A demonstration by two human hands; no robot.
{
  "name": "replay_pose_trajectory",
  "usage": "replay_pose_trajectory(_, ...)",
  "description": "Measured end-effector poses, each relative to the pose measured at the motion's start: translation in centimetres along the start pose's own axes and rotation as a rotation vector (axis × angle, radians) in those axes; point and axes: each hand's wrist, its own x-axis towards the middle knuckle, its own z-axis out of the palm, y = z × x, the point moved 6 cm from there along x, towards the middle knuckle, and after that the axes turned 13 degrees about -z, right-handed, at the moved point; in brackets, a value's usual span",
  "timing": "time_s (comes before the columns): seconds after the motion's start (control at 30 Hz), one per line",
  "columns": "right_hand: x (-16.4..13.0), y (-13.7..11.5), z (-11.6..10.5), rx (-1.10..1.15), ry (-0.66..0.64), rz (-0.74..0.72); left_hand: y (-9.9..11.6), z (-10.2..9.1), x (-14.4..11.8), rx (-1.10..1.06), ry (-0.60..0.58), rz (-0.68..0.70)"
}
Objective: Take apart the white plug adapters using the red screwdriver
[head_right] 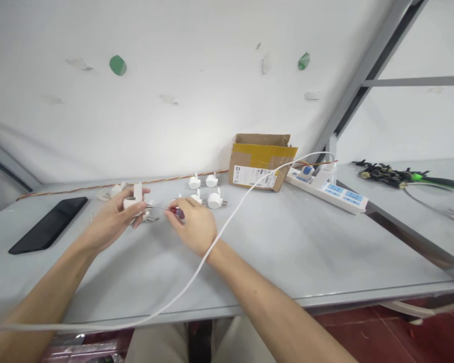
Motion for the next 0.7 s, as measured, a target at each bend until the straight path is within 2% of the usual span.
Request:
replay_pose_trajectory(0.1, -0.1, 0.0, 0.0, -0.025, 0.015, -0.053, -0.4, 0.2, -0.2, 0.044, -0.030, -0.028)
replay_pose_trajectory(0.27, -0.2, 0.2, 0.0, -0.064, 0.004, -0.072, -0.6, 0.6, -0.4, -0.015, -0.044, -0.058)
replay_pose_trajectory(0.43, -0.1, 0.0, -0.1, -0.119, -0.002, -0.106, -1.0, 1.2, -0.5, -0.118, -0.107, -0.137)
replay_pose_trajectory(0.7, -0.2, -0.2, -0.1, -0.211, -0.027, -0.167, -1.4, 1.7, -0.6, -0.108, -0.156, -0.217)
